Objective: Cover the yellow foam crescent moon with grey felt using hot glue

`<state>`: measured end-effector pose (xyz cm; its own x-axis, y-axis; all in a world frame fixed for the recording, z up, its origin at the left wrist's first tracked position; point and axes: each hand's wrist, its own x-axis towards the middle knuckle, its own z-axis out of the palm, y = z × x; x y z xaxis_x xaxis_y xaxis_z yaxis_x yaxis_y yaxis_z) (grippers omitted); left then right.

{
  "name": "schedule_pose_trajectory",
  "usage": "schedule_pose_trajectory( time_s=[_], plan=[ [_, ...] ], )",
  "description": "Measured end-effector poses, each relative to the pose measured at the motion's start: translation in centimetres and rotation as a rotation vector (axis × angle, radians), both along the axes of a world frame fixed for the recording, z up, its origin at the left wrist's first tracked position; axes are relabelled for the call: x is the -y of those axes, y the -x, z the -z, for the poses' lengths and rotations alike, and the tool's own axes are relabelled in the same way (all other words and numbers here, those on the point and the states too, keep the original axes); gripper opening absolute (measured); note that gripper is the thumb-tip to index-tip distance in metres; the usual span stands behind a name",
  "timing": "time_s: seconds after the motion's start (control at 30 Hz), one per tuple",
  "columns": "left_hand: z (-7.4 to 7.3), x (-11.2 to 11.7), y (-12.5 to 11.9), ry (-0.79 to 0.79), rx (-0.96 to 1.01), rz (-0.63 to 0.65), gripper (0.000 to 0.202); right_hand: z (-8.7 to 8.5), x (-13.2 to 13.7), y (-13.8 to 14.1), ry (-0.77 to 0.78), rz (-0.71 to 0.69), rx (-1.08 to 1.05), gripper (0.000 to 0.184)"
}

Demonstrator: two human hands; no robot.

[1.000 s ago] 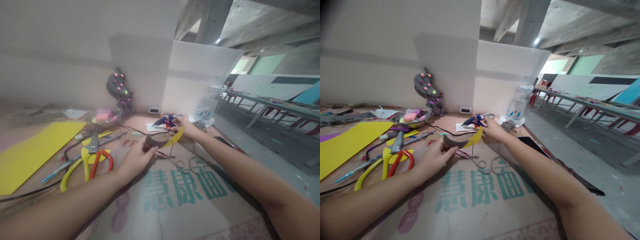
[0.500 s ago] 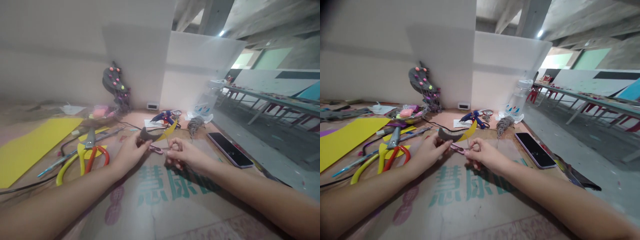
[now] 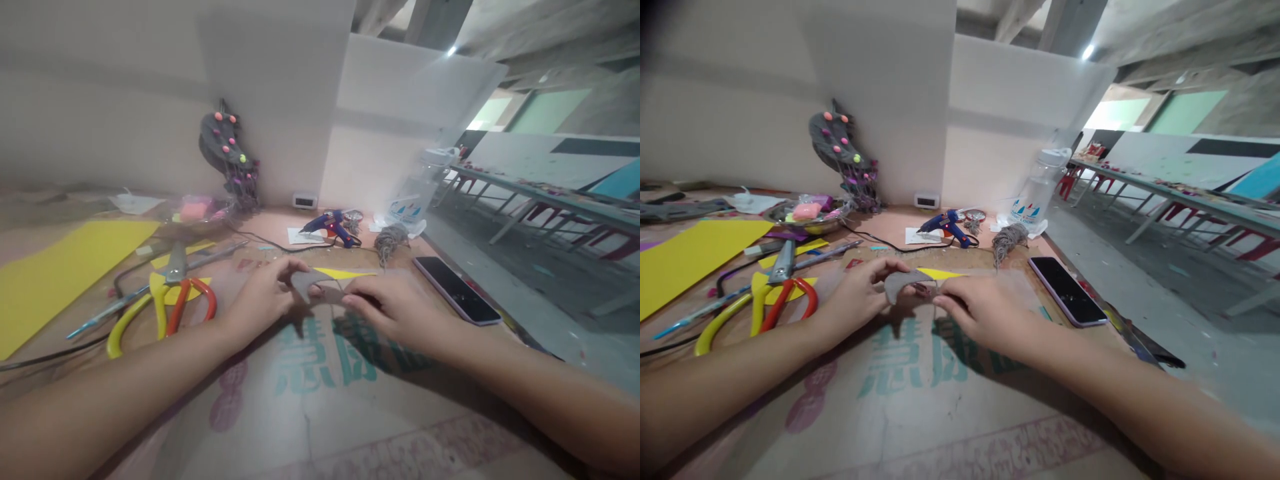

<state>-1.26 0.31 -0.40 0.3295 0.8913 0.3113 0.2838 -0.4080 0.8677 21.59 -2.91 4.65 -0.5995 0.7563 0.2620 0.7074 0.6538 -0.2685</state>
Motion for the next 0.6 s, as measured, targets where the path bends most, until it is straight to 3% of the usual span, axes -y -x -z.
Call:
schedule_pose_trajectory(
  time_s=[0.1,0.3,0.5,0.6],
  plan=[
    [-0.5,0.1,0.1,-0.113,-0.070,-0.073,0.029,1.2,0.3,0.3,-0.082,-0.045,0.113,0.026],
    [-1.1,0.5,0.4,-0.237,-0.130,-0.129,0.014,2.6,2.4,0.9,-0.277,-0.221,0.266,0.021],
    [-0.7,0.8,0.1,-0.282,-0.155,-0.099,0.010,1.3,5.2,1.8,-0.547,-0.344,0.382,0.014],
    [-0.8,1.1,-0.2,-0.271,-0.173,-0.050,0.009,0.5,5.2,1.8,-0.591,-0.377,0.338,0.019]
  ],
)
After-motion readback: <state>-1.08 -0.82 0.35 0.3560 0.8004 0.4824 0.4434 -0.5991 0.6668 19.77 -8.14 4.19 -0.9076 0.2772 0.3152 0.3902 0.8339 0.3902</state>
